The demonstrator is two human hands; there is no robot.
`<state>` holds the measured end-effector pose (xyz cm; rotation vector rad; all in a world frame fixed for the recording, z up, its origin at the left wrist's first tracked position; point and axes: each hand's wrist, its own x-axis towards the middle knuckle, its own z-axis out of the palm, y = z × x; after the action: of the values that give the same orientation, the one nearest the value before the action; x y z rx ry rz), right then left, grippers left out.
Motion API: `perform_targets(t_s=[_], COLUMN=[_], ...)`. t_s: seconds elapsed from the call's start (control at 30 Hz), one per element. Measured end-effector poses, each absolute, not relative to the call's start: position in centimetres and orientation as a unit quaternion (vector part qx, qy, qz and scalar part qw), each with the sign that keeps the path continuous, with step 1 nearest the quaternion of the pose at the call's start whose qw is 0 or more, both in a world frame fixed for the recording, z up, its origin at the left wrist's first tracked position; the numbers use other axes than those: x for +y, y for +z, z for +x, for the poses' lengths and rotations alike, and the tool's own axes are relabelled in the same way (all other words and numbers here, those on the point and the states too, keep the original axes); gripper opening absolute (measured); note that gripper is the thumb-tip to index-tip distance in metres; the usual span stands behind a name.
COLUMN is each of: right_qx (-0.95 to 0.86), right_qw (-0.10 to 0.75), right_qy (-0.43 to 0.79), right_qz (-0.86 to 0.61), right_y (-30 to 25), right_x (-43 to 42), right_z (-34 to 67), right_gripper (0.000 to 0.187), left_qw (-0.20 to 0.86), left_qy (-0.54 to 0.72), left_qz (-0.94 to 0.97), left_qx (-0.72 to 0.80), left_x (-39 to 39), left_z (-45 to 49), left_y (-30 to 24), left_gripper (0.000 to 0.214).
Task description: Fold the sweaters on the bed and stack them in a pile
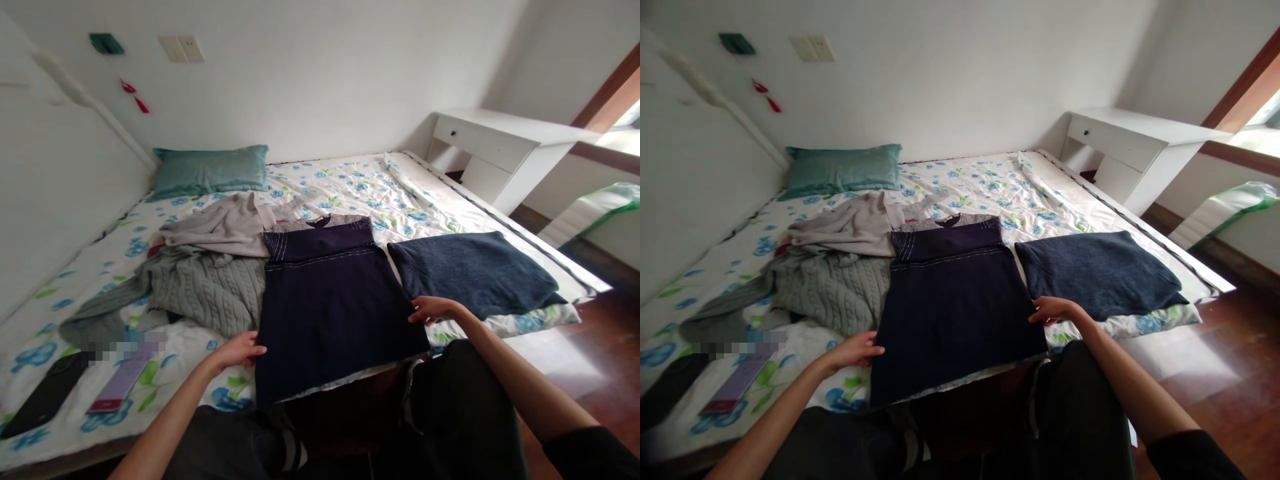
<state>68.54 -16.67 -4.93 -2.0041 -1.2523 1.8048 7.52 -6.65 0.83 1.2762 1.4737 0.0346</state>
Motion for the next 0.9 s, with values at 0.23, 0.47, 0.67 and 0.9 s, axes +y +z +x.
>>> perform_targets(t_s=[0.23,0.47,0.67,0.9], right_qx=[-0.446,-0.433,-0.496,-0.404], right_qw=[0.045,-0.052,0.137,0.370], right_qy=[0.648,0.592,0.424,0.426], right_qz=[-0.616,-0.678,-0.745,-0.720], right_y=[-3.9,-5.6,-6.1,-6.5], right_x=[-18.8,-15.8,-9.0,2.5], right_z=[70.6,69.9,70.8,71.3], right_gripper=[0.059,0.050,0.032,0.027], left_qw=[0.621,0.579,0.544,0.502], left_qy=[-0.046,-0.096,0.152,0.293], left_qz=[0.540,0.560,0.533,0.459], left_qx=[0.567,0.585,0.630,0.672], left_x=[-7.9,-4.2,4.4,15.5], left_z=[5.3,6.3,8.5,12.2], left_y=[2.0,0.0,1.7,1.1], left_gripper=[0.070,0.068,0.068,0.039])
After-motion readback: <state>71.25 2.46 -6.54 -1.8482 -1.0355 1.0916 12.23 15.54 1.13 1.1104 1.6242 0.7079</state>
